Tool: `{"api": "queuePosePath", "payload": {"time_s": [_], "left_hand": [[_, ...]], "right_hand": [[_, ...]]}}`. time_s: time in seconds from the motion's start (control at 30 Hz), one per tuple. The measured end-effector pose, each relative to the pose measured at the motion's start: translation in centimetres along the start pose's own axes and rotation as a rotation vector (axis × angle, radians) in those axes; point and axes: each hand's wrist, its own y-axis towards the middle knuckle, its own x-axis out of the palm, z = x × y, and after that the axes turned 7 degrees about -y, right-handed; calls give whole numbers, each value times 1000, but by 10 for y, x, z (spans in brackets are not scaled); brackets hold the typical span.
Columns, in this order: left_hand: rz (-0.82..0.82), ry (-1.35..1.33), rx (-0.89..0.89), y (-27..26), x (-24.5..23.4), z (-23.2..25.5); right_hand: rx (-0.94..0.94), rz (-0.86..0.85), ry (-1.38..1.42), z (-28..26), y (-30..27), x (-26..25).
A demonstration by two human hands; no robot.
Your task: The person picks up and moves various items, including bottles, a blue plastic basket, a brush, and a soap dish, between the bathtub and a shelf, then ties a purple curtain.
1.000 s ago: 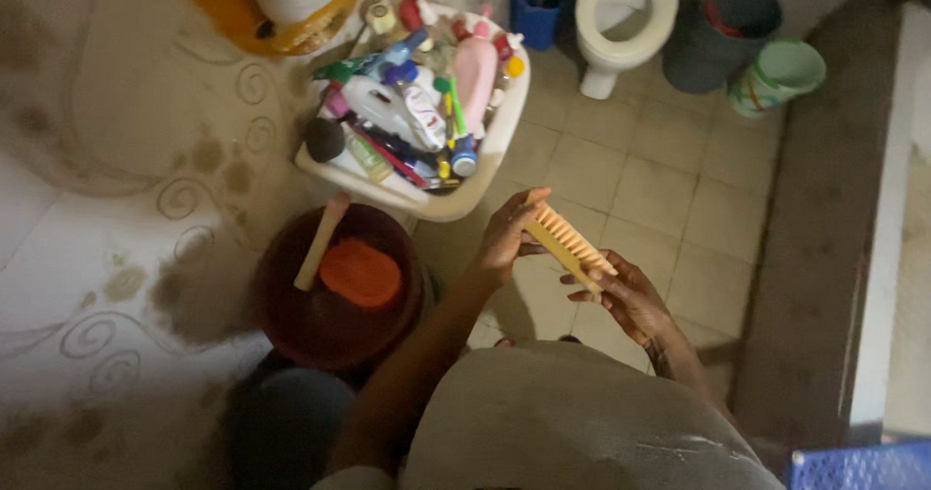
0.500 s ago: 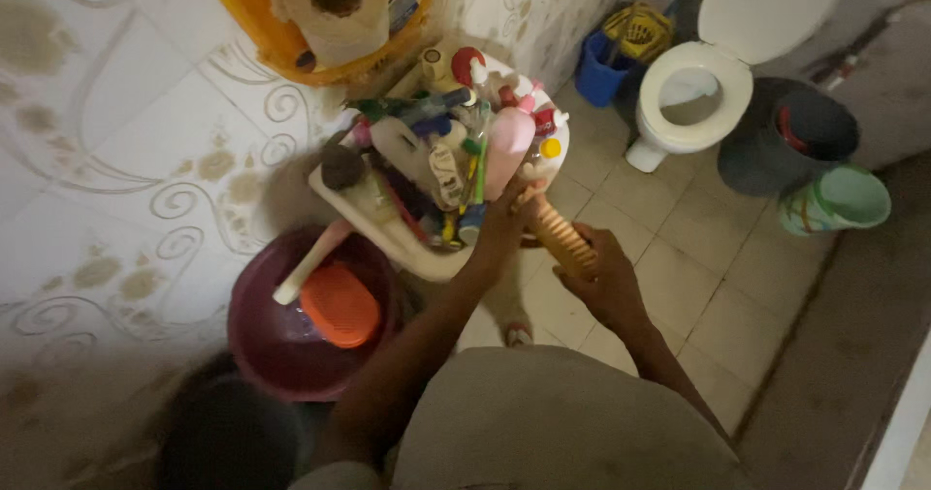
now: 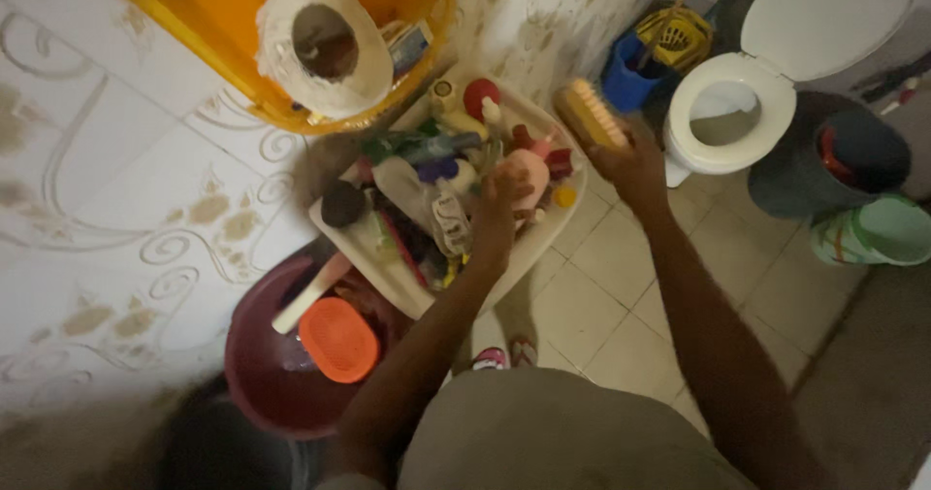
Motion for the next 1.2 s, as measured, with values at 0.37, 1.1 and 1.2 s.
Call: {"api": "queuePosePath", "payload": {"time_s": [0.37,1.1,1.2], "left_hand": [[11,141,-87,3,-17,30],[-333,-93,-299,-34,-23,65],[-484,-203,-480,-47,-15,53]], "right_hand": [[-188,-308,-82,35,111,84],[189,131,914,-52,-139,-36],[381,148,1113,-48,-211,-44]]}}
